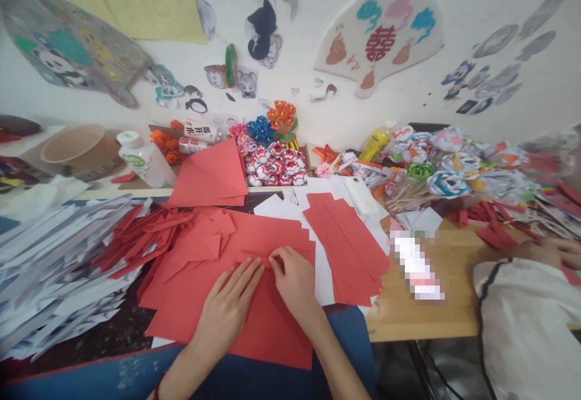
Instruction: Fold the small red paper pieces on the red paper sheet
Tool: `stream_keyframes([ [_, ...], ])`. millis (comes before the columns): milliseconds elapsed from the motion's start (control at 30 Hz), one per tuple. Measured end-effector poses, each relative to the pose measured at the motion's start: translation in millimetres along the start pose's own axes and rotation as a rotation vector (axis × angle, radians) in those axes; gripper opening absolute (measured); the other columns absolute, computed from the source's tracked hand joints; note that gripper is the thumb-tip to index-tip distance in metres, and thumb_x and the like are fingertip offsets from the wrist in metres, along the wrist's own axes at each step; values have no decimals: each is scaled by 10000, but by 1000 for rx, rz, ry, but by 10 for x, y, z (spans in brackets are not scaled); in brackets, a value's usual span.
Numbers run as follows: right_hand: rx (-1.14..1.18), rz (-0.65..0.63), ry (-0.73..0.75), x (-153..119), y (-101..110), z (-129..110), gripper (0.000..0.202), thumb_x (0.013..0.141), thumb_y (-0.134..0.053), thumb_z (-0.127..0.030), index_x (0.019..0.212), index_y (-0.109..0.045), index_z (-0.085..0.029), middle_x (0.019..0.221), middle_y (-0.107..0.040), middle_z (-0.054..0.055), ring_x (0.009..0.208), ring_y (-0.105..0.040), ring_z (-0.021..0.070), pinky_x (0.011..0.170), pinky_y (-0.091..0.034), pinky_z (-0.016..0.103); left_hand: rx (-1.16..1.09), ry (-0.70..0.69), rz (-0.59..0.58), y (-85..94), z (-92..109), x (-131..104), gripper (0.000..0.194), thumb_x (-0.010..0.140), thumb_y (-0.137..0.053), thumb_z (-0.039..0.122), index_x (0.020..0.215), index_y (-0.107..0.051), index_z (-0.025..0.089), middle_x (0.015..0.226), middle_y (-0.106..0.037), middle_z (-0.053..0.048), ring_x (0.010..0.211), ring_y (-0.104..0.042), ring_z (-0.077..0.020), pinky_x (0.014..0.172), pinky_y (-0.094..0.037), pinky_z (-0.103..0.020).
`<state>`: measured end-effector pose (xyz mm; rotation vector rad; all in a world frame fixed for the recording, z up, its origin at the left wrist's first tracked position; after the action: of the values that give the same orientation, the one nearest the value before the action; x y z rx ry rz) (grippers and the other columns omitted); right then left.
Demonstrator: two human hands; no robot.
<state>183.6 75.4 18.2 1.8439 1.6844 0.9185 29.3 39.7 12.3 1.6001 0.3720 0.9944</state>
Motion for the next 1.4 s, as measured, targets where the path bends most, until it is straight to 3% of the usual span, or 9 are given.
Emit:
stream_keyframes([
  [233, -65, 83, 22, -15, 5, -7, 162, 958, -480, -286, 913, -624, -226, 890, -638, 39, 726, -630, 180, 615, -472, 291, -7, -28, -85, -16, -25, 26, 561, 873, -342, 62, 1411, -466, 166, 1420, -522, -86, 1318, -466, -225, 1109, -326, -406],
  [400, -302, 387, 102, -296, 65, -145, 238, 966, -455, -231, 1098, -650, -196, 1067, -656, 141, 977, -623, 288, 837, -504, 462, -20, -28, -66, -38, -26, 18, 558, 860, -345, 53, 1388, -492, 160, 1436, -505, -74, 1329, -451, -223, 1110, -329, -400],
  [500, -304, 320, 300, -492, -75, -266, 375, 942, -427, -109, 1272, -587, -185, 1194, -656, 123, 1127, -602, 281, 930, -506, 467, -28, -25, -60, -50, -28, 11, 551, 853, -348, 52, 1369, -512, 150, 1435, -507, -72, 1331, -446, -223, 1107, -337, -403],
  [667, -293, 245, 297, -592, -206, -254, 537, 917, -404, -58, 1440, -427, -175, 1341, -585, 115, 1265, -528, 275, 984, -513, 476, -39, -11, -76, -58, -31, 10, 561, 851, -358, 54, 1386, -492, 157, 1450, -489, -72, 1340, -438, -220, 1104, -342, -399],
  [900, -312, 224, 286, -566, -218, -226, 568, 912, -394, -58, 1470, -382, -164, 1371, -555, 125, 1292, -503, 269, 999, -520, 472, -33, -16, -94, -65, -41, 29, 576, 855, -378, 74, 1419, -448, 167, 1477, -452, -64, 1366, -406, -214, 1112, -315, -398],
  [1400, -386, 178, 277, -560, -260, -208, 534, 902, -373, -57, 1429, -436, -111, 1421, -503, 119, 1350, -430, 253, 1045, -480, 452, -30, -7, -111, -63, -46, 59, 593, 834, -386, 78, 1417, -446, 169, 1487, -438, -41, 1378, -380, -193, 1127, -250, -370],
])
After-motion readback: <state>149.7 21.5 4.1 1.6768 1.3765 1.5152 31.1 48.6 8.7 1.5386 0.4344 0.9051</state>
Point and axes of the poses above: each hand's wrist, its own x-axis towards the middle knuckle, its own y-axis out of the back of the hand, z = x × y, the point moved 5 cm from there along x, towards the middle knuckle
